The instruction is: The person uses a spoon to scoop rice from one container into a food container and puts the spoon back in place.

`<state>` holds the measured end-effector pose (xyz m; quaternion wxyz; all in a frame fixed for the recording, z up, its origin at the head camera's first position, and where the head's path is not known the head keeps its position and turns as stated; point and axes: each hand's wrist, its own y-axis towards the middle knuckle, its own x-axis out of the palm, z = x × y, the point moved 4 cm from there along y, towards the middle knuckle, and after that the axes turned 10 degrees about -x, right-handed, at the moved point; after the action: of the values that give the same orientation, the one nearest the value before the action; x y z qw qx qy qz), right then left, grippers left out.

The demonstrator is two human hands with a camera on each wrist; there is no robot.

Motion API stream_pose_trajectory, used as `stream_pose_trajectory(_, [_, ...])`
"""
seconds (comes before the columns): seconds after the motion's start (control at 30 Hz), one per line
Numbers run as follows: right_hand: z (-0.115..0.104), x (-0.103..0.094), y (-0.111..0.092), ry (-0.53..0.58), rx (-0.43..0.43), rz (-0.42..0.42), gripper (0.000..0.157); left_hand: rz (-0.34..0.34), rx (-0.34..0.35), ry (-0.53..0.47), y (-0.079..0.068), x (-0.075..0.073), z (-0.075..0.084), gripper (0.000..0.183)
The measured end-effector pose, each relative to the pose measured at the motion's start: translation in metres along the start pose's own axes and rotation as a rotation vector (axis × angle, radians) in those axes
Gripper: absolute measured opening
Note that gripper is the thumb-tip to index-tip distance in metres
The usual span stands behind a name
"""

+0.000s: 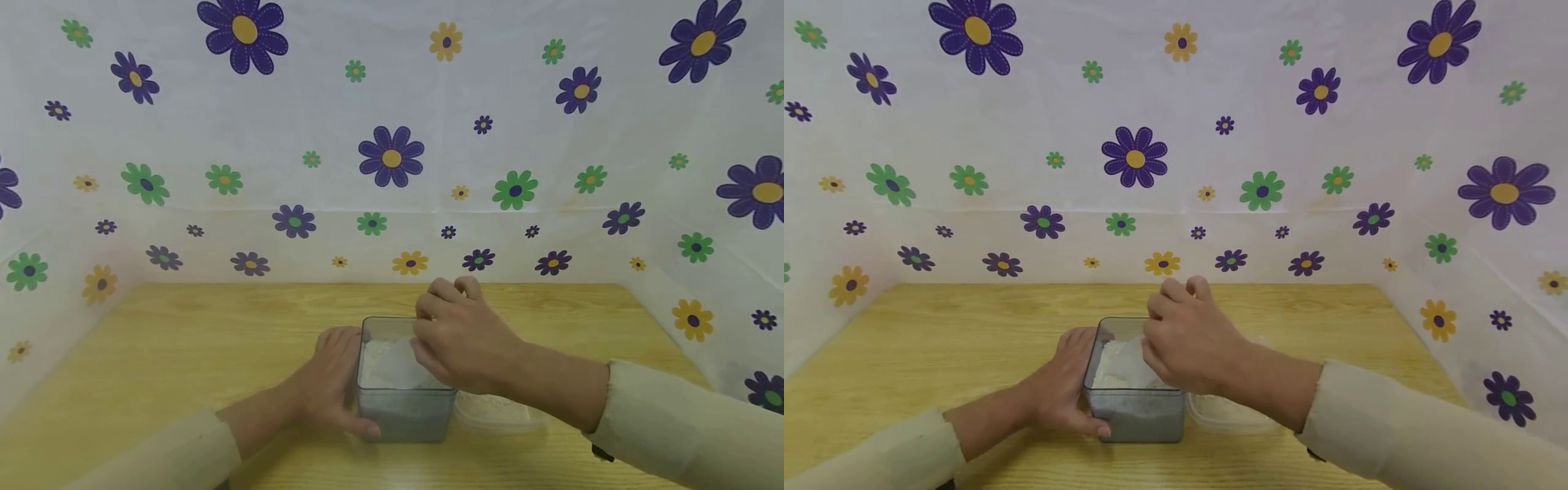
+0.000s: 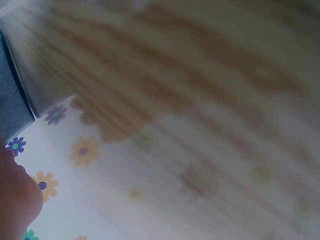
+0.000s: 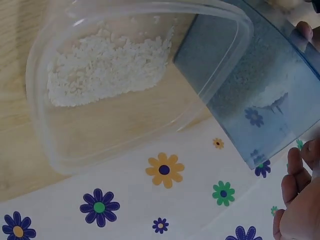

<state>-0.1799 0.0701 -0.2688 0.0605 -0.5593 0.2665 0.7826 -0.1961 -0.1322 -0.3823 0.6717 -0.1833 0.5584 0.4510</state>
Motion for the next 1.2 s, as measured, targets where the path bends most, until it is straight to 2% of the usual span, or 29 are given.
stream_pose_trajectory(0.2, [-0.001, 0.011, -0.002, 0.179, 0.179, -0.076, 0.030, 0.028, 0.018, 0.021, -0.002, 0.001, 0.000, 0.122])
stream_pose_trajectory(0.37, [0.001, 0.015, -0.006, 0.267, 0.261, -0.073, 0.033, 0.044, 0.029, 0.032, -0.002, 0.002, 0.000, 0.121])
stream_pose_trajectory(0.73, [0.009, 0.019, -0.016, 0.353, 0.354, -0.028, 0.037, 0.039, 0.027, 0.017, -0.002, 0.001, 0.000, 0.116])
stream_pose_trajectory(0.93, [0.014, 0.021, -0.024, 0.420, 0.396, 0.012, 0.036, 0.066, 0.047, 0.020, -0.002, 0.002, -0.001, 0.118])
stream_pose_trajectory(1.2, [0.024, 0.015, -0.033, 0.426, 0.405, 0.094, 0.039, 0.072, 0.055, 0.019, 0.000, 0.003, -0.001, 0.119])
